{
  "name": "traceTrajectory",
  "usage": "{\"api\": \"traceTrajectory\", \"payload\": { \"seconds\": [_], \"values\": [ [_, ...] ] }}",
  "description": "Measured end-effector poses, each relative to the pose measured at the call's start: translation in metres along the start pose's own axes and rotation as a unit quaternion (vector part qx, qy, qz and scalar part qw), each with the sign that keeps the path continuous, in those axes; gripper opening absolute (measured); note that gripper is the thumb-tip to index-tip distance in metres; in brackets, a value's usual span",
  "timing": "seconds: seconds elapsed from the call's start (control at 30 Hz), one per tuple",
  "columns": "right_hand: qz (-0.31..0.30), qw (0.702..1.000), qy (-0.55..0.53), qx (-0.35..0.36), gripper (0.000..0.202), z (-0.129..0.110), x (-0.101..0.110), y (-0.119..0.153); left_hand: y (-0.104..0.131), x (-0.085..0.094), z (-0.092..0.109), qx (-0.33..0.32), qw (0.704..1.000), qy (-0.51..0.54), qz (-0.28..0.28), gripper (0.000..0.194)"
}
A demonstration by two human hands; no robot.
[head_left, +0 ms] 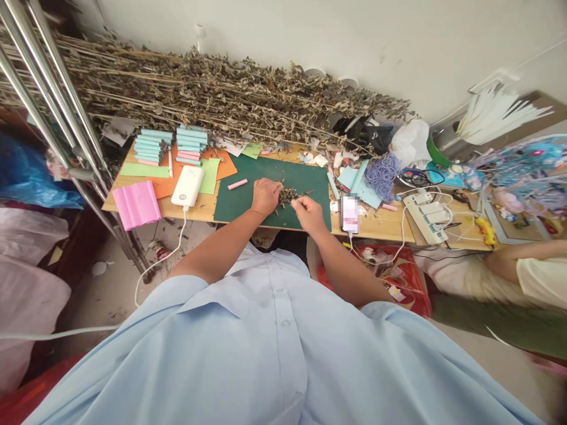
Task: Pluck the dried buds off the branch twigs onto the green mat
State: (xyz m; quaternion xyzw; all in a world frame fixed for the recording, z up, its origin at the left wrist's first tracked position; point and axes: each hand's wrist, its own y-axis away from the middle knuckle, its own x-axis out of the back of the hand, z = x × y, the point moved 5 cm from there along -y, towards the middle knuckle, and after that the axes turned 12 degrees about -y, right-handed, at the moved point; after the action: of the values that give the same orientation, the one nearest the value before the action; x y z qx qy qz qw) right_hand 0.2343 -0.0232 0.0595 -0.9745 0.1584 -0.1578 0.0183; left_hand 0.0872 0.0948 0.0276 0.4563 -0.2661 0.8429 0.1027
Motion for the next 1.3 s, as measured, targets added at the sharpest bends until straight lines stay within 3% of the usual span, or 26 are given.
{"api": "traceTrajectory", "payload": {
  "seconds": [0.13,0.2,0.27,0.37,0.5,0.6,0.73,0.87,1.07,1.3],
  "values": [
    [-0.157,0.984,0.047,0.067,0.025,0.004,-0.024,0.047,-0.002,-0.004,-0.003,0.017,1.000,0.003,-0.010,0.029],
    [-0.231,0.969,0.059,0.066,0.018,0.013,-0.034,0.063,-0.002,-0.005,-0.004,0.011,1.000,0.012,-0.004,0.033],
    [-0.265,0.961,0.065,0.055,0.017,0.020,-0.036,0.069,-0.002,-0.006,-0.005,0.002,1.000,0.023,0.008,0.036],
    [-0.207,0.975,0.066,0.051,0.018,0.021,-0.024,0.056,-0.001,-0.005,-0.005,-0.005,0.999,0.025,0.024,0.036],
    [0.025,0.998,0.064,0.010,0.025,0.026,0.017,0.013,0.001,0.000,-0.001,-0.031,0.999,0.016,0.035,0.029],
    [0.115,0.989,0.088,-0.037,0.027,0.039,0.040,-0.023,0.003,0.003,0.007,-0.083,0.996,0.022,0.027,0.027],
    [0.089,0.987,0.109,-0.083,0.032,0.060,0.045,-0.056,0.005,0.006,0.014,-0.125,0.991,0.029,0.021,0.026],
    [0.074,0.985,0.116,-0.101,0.026,0.069,0.041,-0.065,0.007,0.007,0.016,-0.138,0.990,0.028,0.020,0.027],
    [0.129,0.991,0.009,-0.028,0.038,0.046,0.033,-0.058,0.007,0.007,0.016,-0.138,0.990,0.029,0.015,0.031],
    [0.086,0.996,-0.023,0.016,0.036,0.018,-0.003,-0.042,0.006,0.004,0.011,-0.120,0.993,0.022,0.007,0.043]
  ]
}}
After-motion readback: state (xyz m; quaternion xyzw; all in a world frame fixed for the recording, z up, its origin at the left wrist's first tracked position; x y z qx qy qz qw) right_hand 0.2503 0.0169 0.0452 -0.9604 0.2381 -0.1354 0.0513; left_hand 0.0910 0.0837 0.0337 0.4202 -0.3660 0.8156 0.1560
